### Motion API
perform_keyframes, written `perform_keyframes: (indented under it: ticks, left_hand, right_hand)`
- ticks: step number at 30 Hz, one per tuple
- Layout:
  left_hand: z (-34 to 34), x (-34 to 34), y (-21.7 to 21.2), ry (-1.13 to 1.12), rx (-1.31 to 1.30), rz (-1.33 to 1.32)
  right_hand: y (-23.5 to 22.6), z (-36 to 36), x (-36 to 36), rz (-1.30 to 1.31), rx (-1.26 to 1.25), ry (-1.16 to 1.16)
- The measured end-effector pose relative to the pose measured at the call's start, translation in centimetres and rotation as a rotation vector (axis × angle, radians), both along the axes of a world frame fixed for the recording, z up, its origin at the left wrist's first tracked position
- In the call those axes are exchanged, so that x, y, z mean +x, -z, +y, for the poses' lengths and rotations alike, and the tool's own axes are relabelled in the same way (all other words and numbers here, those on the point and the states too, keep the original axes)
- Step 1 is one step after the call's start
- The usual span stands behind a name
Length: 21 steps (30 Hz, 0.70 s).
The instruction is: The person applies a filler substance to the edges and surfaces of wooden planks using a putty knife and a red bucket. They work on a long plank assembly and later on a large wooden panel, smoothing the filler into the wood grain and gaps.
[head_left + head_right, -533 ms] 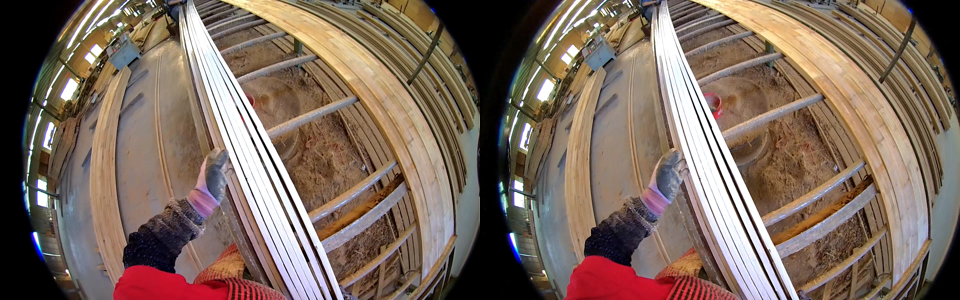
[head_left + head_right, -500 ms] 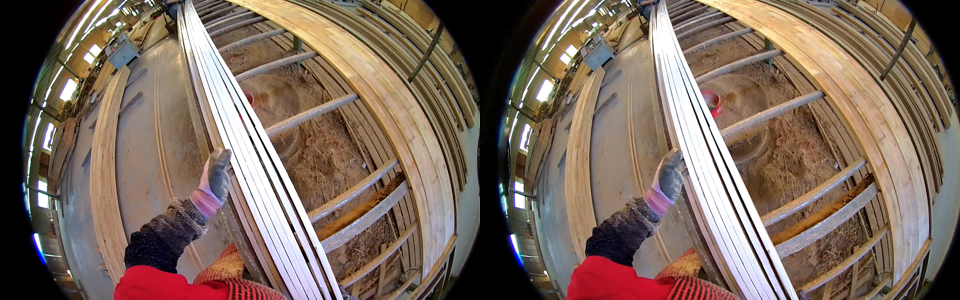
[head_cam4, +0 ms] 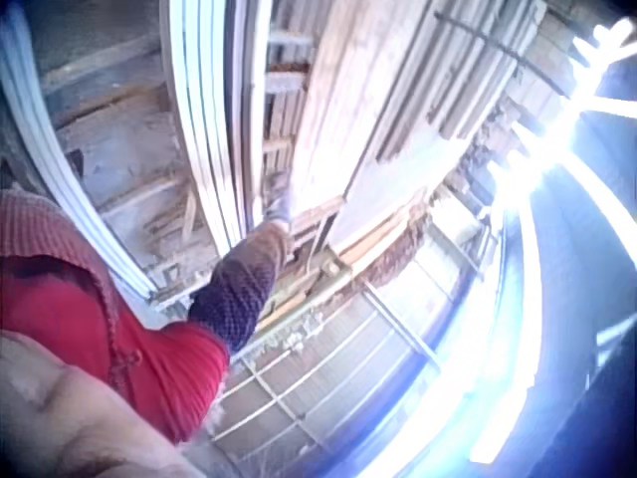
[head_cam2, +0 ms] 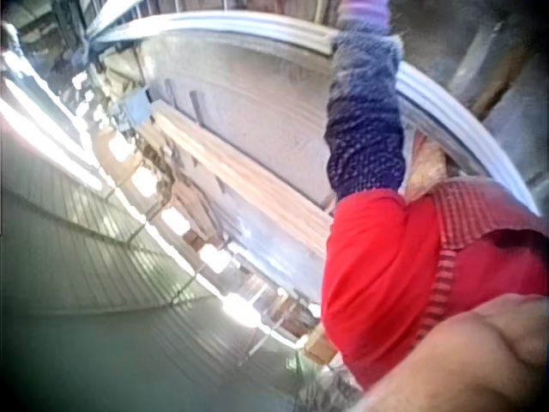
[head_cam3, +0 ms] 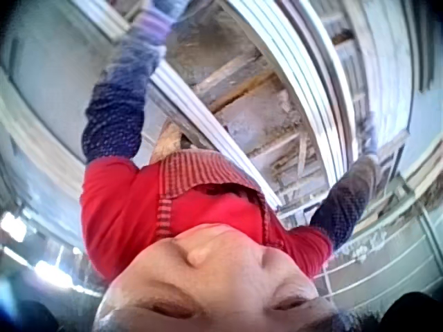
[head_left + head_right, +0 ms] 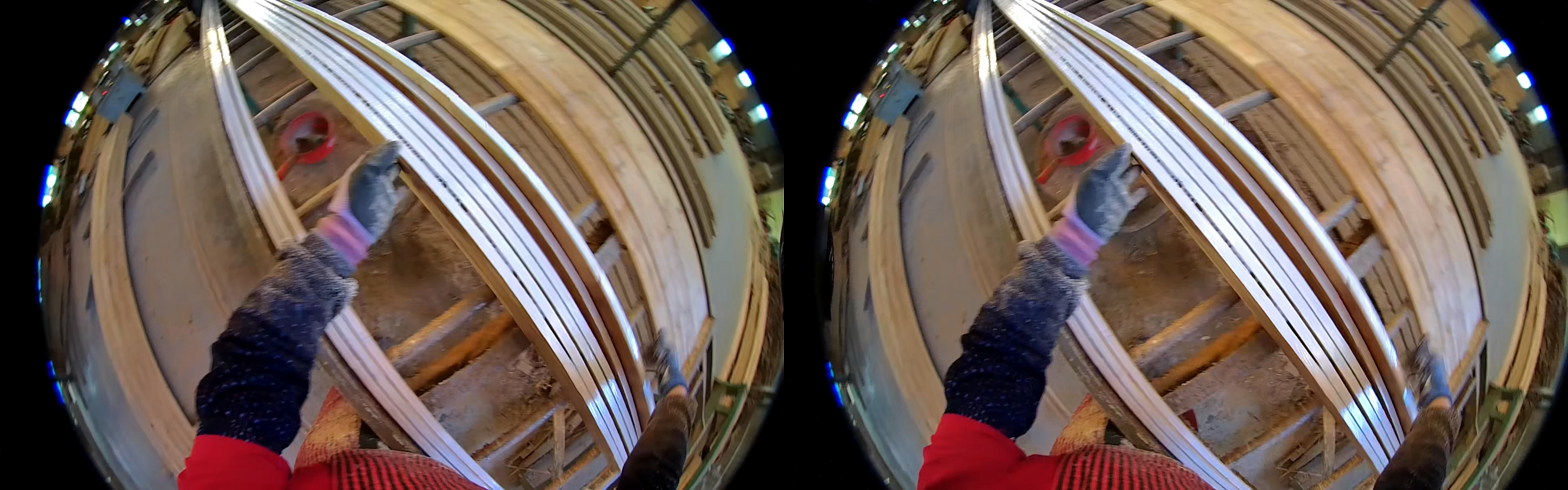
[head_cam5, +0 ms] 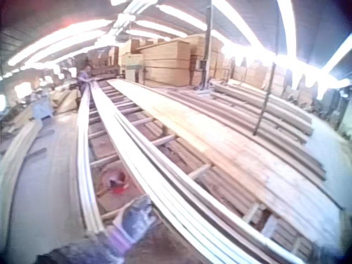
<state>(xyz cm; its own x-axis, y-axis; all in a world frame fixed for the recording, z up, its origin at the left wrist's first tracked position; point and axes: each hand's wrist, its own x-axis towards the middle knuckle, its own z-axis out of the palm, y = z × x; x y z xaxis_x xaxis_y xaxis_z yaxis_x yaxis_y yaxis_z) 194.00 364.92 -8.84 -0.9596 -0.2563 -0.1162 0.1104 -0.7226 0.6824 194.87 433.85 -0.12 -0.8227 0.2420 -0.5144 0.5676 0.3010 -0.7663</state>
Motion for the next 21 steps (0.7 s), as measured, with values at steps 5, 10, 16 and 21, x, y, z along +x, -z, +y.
perform_keyframes:
  ticks: [5, 10, 16, 21]
  left_hand:
    - [3.8, -0.5, -2.5, -0.008, -0.018, -0.434]
    - [9.5, -0.8, 1.2, 0.037, 0.213, -0.561]
    - [11.4, -3.3, 10.9, 0.088, 0.302, -0.258]
    - [12.7, -3.4, 7.7, 0.16, 0.411, -0.236]
  right_hand:
    - [-9.2, -7.9, 0.6, 0.37, -0.253, 0.105]
    - [-4.3, -11.9, 7.0, 0.369, 0.391, -0.297]
    - [3.6, -5.3, 11.5, 0.705, 0.758, -0.467]
    - [-0.5, -10.8, 10.1, 0.518, 0.173, -0.301]
